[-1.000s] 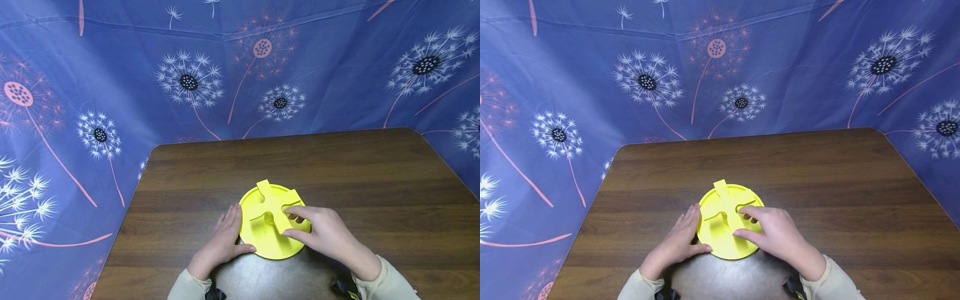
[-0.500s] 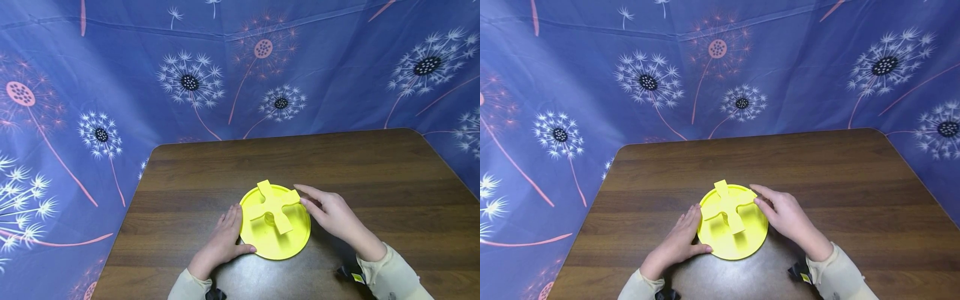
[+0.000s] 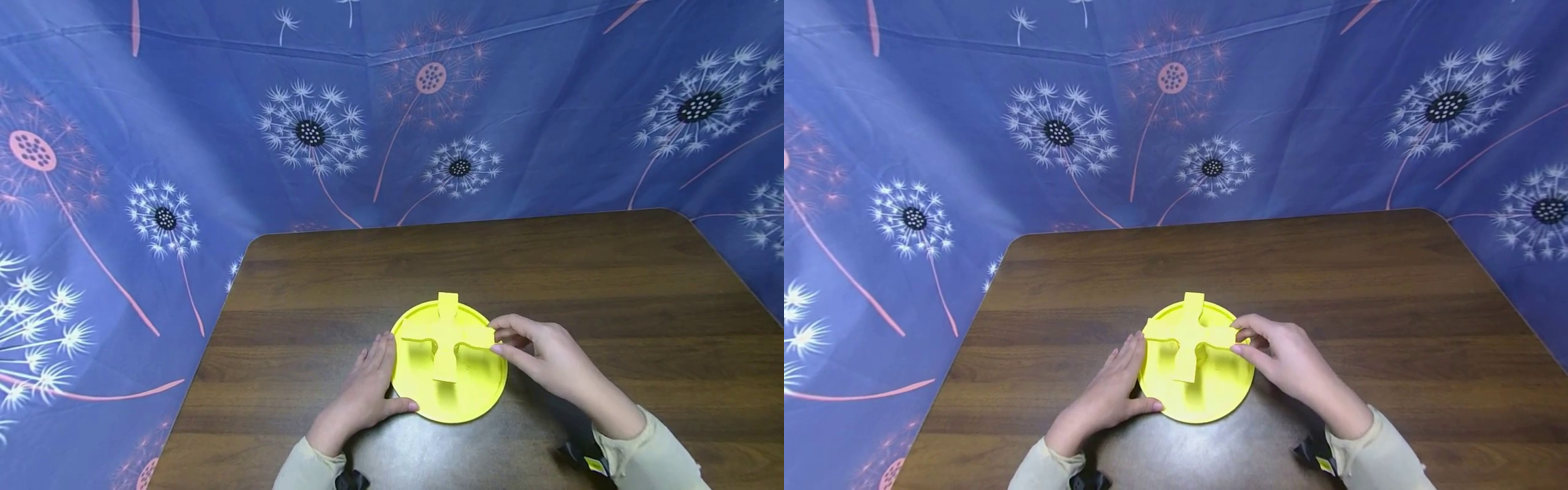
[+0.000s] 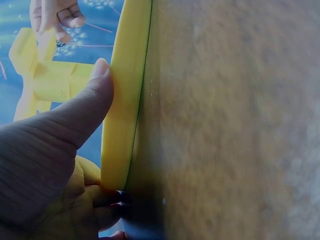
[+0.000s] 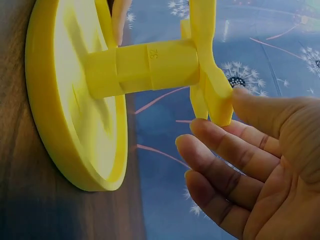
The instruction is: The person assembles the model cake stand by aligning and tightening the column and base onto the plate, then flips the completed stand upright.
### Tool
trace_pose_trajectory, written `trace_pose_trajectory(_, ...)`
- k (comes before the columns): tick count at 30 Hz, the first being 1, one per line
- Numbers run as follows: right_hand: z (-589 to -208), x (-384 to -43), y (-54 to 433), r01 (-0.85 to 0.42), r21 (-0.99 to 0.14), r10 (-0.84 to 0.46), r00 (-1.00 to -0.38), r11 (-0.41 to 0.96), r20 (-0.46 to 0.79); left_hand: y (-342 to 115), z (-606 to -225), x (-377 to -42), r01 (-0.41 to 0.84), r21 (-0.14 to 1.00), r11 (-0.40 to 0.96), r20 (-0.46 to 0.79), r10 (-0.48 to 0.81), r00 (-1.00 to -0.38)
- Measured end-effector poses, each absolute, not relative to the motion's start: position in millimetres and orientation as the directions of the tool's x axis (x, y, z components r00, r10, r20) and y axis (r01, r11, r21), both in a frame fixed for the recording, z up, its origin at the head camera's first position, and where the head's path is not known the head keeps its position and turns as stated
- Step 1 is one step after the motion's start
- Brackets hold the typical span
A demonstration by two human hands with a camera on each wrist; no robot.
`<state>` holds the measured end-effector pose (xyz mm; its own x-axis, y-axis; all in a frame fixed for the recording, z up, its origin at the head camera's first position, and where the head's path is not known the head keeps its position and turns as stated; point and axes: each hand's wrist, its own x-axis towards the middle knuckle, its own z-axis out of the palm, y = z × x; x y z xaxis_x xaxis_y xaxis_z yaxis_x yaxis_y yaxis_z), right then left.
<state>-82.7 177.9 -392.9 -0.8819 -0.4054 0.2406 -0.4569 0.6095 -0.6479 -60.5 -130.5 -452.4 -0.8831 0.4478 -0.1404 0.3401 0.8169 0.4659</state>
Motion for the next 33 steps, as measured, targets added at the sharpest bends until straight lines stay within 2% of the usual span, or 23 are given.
trace_pose_trajectory(11, -401, -69, 167, -0.539, -0.623, -0.451, -0.836, 0.567, 0.313, -130, -450, -61, 0.348, 0.449, 0.823, -0.137, 0.449, -0.883)
trace_pose_trajectory(17, -402, -64, 156, -0.58, -0.56, -0.456, -0.813, 0.592, 0.361, -130, -452, -61, 0.347, 0.457, 0.819, -0.136, 0.45, -0.883)
trace_pose_trajectory(25, -405, -61, 146, -0.654, -0.445, -0.478, -0.754, 0.612, 0.45, -130, -453, -61, 0.339, 0.47, 0.815, -0.135, 0.446, -0.885)
trace_pose_trajectory(33, -399, -60, 150, -0.642, -0.438, -0.479, -0.764, 0.63, 0.431, -130, -453, -61, 0.34, 0.465, 0.818, -0.139, 0.446, -0.884)
